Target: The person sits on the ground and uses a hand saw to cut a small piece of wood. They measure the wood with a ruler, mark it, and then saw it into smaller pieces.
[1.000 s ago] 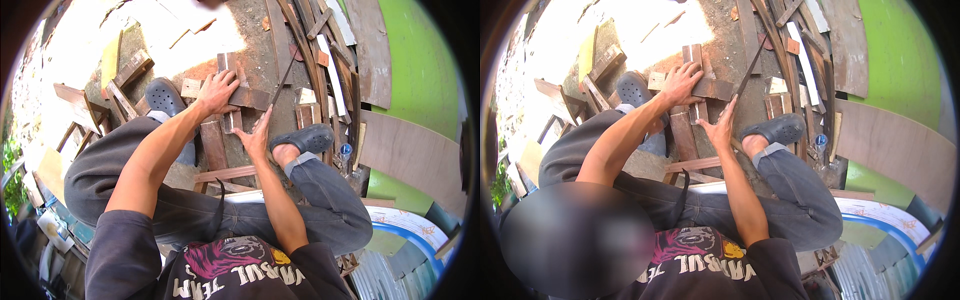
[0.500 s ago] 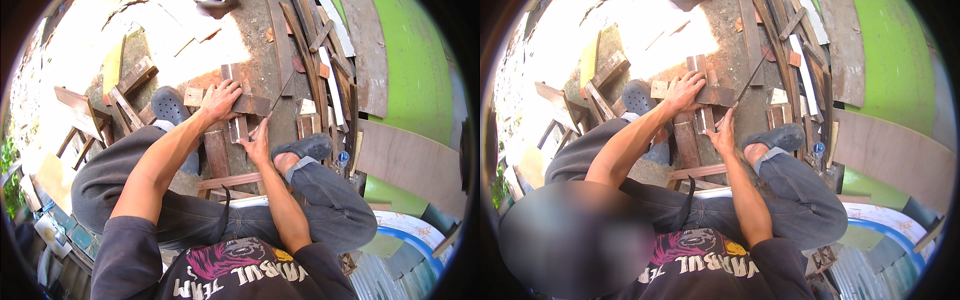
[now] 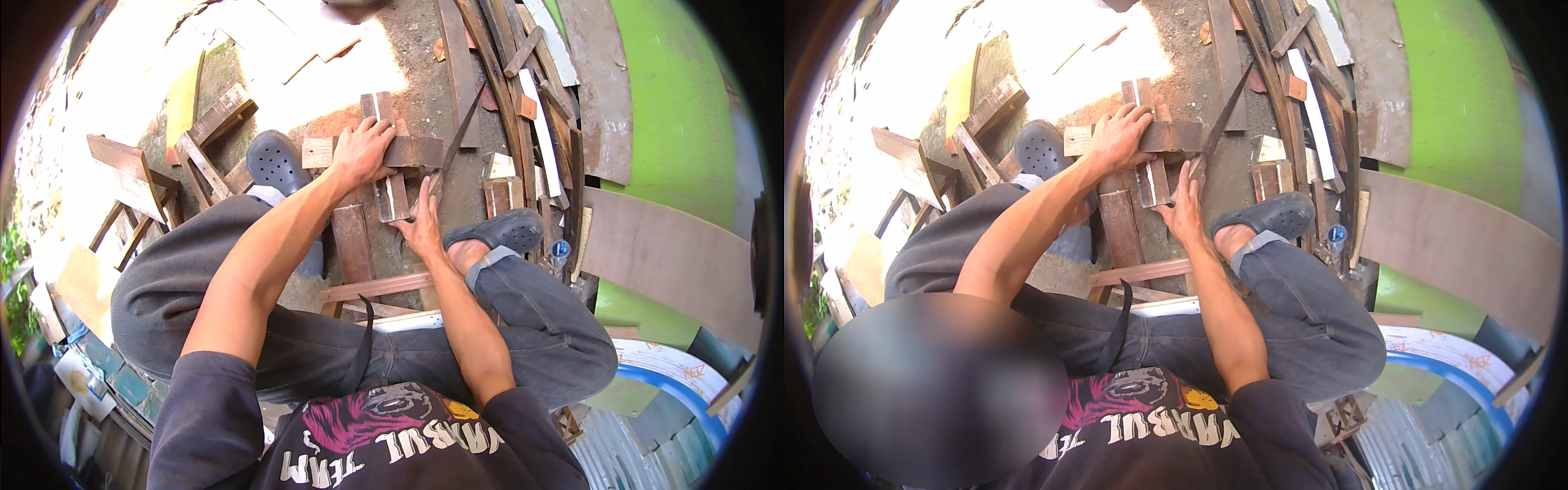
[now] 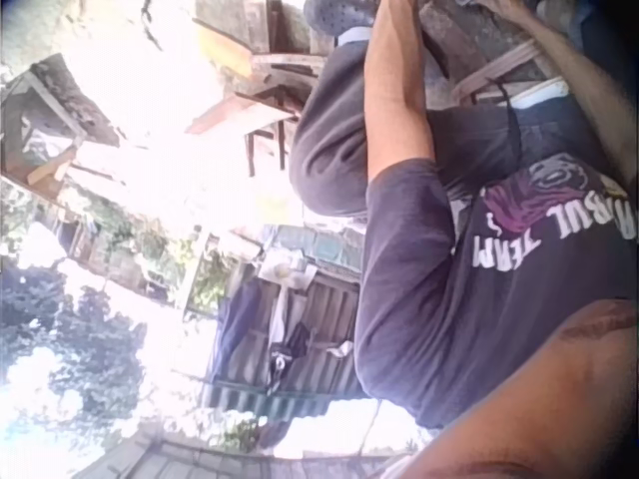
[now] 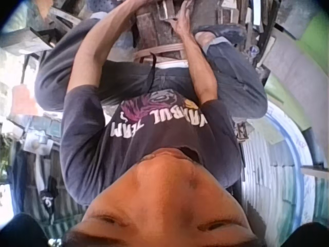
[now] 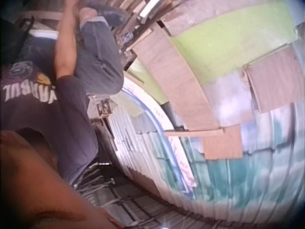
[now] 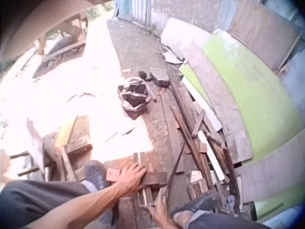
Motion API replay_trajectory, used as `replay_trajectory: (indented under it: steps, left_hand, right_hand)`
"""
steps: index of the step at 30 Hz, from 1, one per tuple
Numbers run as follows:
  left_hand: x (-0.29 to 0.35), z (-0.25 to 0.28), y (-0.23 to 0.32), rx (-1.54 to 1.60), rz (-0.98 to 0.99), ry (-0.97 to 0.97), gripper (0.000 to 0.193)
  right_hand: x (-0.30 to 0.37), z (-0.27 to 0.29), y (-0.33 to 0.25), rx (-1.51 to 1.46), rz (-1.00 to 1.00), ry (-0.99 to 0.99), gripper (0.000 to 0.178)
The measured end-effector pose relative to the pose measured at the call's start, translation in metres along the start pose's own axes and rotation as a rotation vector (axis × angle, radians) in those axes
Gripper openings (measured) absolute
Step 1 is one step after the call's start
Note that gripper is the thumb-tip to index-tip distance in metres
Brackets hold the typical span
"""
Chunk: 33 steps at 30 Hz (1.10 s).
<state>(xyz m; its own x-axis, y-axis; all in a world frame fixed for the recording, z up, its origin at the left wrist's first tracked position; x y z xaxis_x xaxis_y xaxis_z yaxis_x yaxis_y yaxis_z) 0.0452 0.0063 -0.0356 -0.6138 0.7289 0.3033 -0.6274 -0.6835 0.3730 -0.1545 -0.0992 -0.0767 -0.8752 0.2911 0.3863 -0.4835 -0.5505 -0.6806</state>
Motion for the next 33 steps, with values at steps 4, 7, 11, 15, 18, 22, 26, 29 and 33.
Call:
replay_trajectory:
  steps: [4,7,11,15,18,22,26,29,33]
  left_hand:
    - [-0.014,0.005,-0.01,-0.021,0.071,-0.055,0.082]
    - [-0.022,0.01,-0.021,-0.049,0.075,-0.05,0.083]
    - [-0.025,0.013,-0.017,-0.086,0.048,-0.081,0.085]
    - [-0.026,0.013,-0.015,-0.117,0.071,-0.108,0.084]
    - [-0.027,0.015,-0.012,-0.164,0.078,-0.118,0.083]
    - [-0.025,0.018,-0.009,-0.152,0.041,-0.103,0.082]
    - [-0.021,0.005,-0.015,-0.131,0.003,-0.019,0.082]
    - [-0.023,0.005,-0.011,-0.115,0.02,0.011,0.084]
    - [-0.022,0.019,-0.007,-0.051,0.051,-0.057,0.076]
  right_hand:
    - [-0.017,0.006,0.001,-0.005,0.078,0.059,0.118]
    - [-0.029,0.013,-0.013,-0.096,0.011,0.003,0.113]
    - [-0.027,-0.005,-0.013,-0.046,0.081,-0.004,0.108]
    - [-0.027,-0.014,-0.018,-0.051,0.01,0.015,0.107]
    - [-0.026,-0.006,-0.022,-0.025,0.015,0.024,0.108]
    - [-0.013,0.03,-0.022,-0.088,0.009,0.128,0.098]
    - [-0.001,0.063,-0.017,-0.224,0.091,0.441,0.077]
    - [0.004,0.078,-0.019,-0.155,0.113,0.622,0.056]
    - [0.024,0.081,-0.027,-0.514,-0.055,0.439,0.054]
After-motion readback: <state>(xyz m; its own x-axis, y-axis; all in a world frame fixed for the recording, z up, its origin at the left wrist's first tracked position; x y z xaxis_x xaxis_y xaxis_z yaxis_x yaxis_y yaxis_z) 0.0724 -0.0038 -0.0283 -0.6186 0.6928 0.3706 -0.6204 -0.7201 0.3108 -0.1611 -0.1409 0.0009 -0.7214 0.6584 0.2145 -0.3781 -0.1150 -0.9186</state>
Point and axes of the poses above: each hand's wrist, its own x-axis away from the middle knuckle, its own z-axis out of the back of the hand, y = z × x, the point moved 2 cm from there along -x, towards the middle knuckle, and after that the axes turned 3 degrees about x, right-handed, at the moved point
